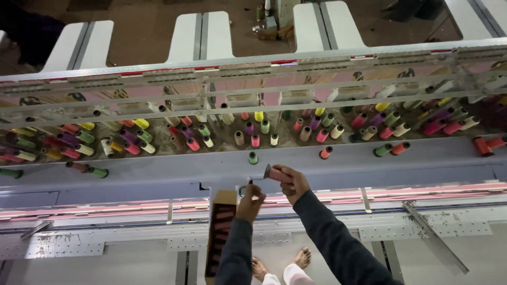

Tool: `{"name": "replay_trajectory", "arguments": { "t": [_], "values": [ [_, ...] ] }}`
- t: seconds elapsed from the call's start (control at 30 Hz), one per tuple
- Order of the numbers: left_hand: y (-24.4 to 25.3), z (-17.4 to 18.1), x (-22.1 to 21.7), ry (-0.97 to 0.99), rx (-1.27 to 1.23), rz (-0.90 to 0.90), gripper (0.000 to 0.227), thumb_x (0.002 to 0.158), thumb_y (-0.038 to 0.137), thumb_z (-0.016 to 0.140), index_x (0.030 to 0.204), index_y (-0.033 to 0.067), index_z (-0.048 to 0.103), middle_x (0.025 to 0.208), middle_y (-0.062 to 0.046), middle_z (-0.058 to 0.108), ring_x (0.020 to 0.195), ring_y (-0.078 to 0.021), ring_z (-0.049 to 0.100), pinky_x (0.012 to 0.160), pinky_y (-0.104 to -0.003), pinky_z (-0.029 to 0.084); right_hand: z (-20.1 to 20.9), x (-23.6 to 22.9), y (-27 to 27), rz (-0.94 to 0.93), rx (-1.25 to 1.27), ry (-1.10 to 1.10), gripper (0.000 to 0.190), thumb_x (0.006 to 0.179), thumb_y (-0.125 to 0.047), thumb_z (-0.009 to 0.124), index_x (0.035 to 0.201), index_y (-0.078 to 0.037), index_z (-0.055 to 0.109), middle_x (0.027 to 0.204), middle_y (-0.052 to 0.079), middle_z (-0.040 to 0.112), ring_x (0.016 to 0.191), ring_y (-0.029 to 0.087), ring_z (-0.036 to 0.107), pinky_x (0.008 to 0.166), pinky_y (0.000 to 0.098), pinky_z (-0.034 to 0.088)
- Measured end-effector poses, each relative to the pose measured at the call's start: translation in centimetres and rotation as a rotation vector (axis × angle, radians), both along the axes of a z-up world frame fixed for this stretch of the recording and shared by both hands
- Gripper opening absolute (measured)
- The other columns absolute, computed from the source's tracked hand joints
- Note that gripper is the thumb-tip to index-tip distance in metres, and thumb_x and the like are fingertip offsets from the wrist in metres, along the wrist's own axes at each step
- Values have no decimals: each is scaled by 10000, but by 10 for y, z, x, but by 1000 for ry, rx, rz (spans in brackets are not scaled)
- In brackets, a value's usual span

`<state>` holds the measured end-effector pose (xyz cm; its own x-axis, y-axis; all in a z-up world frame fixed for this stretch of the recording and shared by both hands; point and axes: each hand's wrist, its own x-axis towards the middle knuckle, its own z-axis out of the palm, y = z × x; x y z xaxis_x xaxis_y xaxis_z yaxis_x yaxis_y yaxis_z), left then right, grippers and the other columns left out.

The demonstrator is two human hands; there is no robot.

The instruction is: Placing individual thread spools onto the spindles of an industrial embroidery machine.

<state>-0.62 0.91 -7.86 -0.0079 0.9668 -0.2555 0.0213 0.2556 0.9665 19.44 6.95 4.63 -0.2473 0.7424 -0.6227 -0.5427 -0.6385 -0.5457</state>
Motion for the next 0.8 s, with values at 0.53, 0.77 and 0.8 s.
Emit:
{"name": "replay_trajectory", "arguments": {
  "t": [0.53, 0.77, 0.8],
  "values": [
    [-7, 70, 21, 522, 173, -343, 218, 965, 276, 626, 1116, 364, 758, 705, -18, 700, 737, -276, 708, 742, -421, 568, 0, -11, 6, -8, 88, -172, 387, 920, -187, 582, 1254, -37, 707, 850, 110, 714, 362, 34, 277, 303, 149, 177],
    [3, 33, 16, 703, 214, -358, 226, 922, 186, 654, 897, 363, 793, 862, 11, 770, 887, -290, 739, 806, -419, 595, -6, -20, -3, 50, 67, -163, 388, 900, -192, 618, 1234, -29, 728, 675, 49, 586, 355, 36, 269, 300, 161, 180],
    [7, 19, 11, 703, 217, -359, 226, 922, 186, 654, 897, 363, 793, 862, 11, 770, 887, -290, 739, 806, -419, 595, 0, -20, -5, 48, 69, -163, 388, 900, -192, 618, 1234, -29, 728, 675, 49, 586, 355, 36, 269, 300, 161, 180]
  ]
}}
